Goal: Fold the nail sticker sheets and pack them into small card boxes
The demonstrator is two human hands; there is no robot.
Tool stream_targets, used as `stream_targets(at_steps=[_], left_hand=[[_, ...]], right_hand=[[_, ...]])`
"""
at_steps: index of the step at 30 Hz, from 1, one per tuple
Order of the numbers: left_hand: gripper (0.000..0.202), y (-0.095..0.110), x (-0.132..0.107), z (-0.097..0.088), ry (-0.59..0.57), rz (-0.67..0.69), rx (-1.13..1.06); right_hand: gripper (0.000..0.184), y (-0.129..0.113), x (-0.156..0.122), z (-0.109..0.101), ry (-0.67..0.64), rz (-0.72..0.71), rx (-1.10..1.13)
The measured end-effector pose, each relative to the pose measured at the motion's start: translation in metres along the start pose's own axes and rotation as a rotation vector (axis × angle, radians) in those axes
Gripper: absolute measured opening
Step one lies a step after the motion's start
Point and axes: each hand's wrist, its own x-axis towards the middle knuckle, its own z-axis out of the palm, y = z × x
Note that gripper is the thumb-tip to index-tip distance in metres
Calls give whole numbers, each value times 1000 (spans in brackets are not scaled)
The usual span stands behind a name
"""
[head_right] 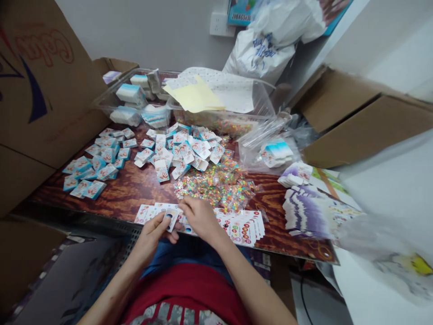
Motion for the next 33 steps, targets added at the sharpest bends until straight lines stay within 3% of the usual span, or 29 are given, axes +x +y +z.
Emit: stream_targets(at_steps=[2, 4, 7, 11, 15, 17, 20, 23, 28, 32, 33], left_hand=[[41, 2, 2, -4, 55, 19, -15], [40, 6, 3, -6, 80, 29, -38], [39, 9, 6, -8, 81, 28, -80], [38, 9, 9, -6, 59, 19, -108], [37, 7, 14, 1, 27, 12, -73], [37, 8, 17, 6, 19, 16, -23], [35, 10, 21, 13, 8, 13, 39], [27, 14, 23, 19, -57, -10, 49], [26, 16, 18, 20, -151, -31, 66], [35, 14, 14, 15, -175, -46, 107], [36, 13, 13, 14, -195, -35, 155]], right_hand=[[12, 6, 14, 6, 97, -47, -262], [17, 14, 24, 13, 107, -71, -475], [21, 23, 28, 17, 85, -59, -571], [22, 34, 24, 5, 217, -48, -373], [17, 40, 19, -15, 416, 82, 69], [17, 37, 15, -22, 424, 226, 347], [23, 23, 4, -22, 301, 325, 623], [15, 5, -8, -9, 184, 223, 583], [16, -4, -21, 12, 279, 71, 199], [6, -2, -26, 6, 207, 87, 178], [12, -2, -27, 3, 182, 90, 191]])
